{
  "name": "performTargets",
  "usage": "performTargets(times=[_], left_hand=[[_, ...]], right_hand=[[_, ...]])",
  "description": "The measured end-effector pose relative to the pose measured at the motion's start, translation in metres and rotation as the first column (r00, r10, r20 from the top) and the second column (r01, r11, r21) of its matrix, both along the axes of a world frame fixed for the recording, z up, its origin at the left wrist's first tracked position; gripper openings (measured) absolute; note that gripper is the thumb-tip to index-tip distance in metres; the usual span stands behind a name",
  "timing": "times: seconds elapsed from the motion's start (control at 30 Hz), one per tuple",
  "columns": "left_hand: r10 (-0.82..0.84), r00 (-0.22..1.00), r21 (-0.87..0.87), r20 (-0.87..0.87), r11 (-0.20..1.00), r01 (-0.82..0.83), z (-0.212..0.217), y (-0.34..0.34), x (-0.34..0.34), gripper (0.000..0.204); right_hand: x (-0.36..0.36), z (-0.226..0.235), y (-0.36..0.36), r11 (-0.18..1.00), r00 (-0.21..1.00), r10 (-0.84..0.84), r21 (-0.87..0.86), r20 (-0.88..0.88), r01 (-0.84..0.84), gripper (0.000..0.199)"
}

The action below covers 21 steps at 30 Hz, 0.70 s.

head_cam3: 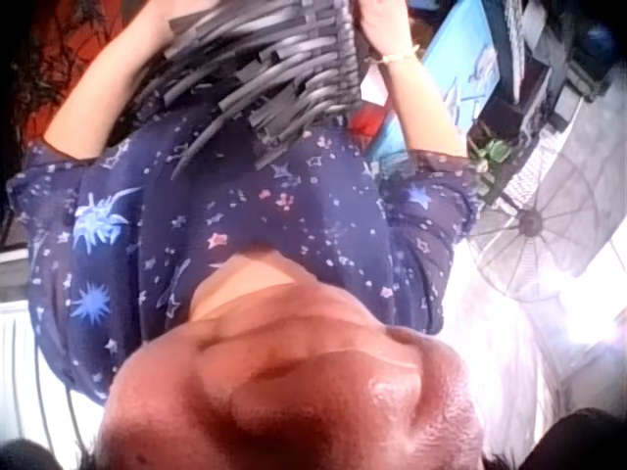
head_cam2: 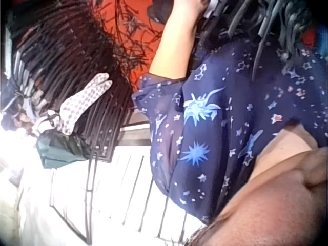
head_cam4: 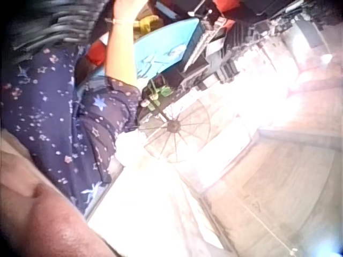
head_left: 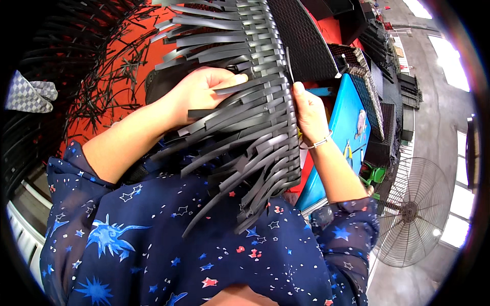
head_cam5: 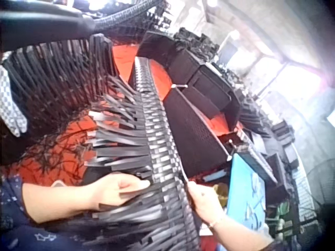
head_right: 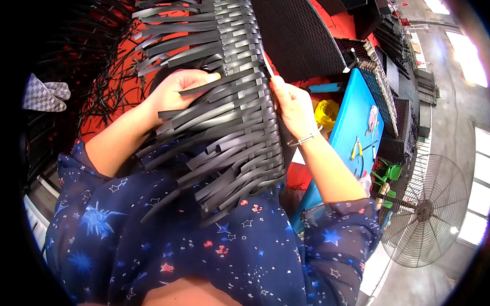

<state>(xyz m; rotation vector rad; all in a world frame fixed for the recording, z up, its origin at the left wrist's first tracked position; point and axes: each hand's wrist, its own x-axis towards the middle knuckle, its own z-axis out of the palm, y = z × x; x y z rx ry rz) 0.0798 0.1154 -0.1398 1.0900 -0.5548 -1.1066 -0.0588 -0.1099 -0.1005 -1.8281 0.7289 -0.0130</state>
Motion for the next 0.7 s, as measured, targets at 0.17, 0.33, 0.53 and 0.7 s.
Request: performTargets(times=[0.17,0.33,0.53,0.7], left_hand=[[0.016,0.997,0.029,0.071,0.999,-0.019,0.003,0.006,0.001,0.033],[0.035,0.994,0.02,0.101,0.999,-0.037,0.002,0.002,-0.001,0.035],[0.04,0.997,0.015,0.069,0.999,-0.041,0.011,-0.001,-0.002,0.039],[-0.014,0.999,-0.076,-0.03,0.997,0.012,0.0,0.001,-0.003,0.041]], right_hand=[[-0.001,-0.001,0.003,0.986,0.989,0.11,-0.137,0.097,-0.096,0.04],[-0.002,0.07,0.007,0.632,0.925,0.328,-0.683,-0.192,-0.366,0.04],[0.023,0.124,0.017,0.184,0.803,0.401,-0.819,-0.442,-0.543,0.049],[0.038,0.136,0.024,0.027,0.727,0.435,-0.799,-0.532,-0.601,0.051]])
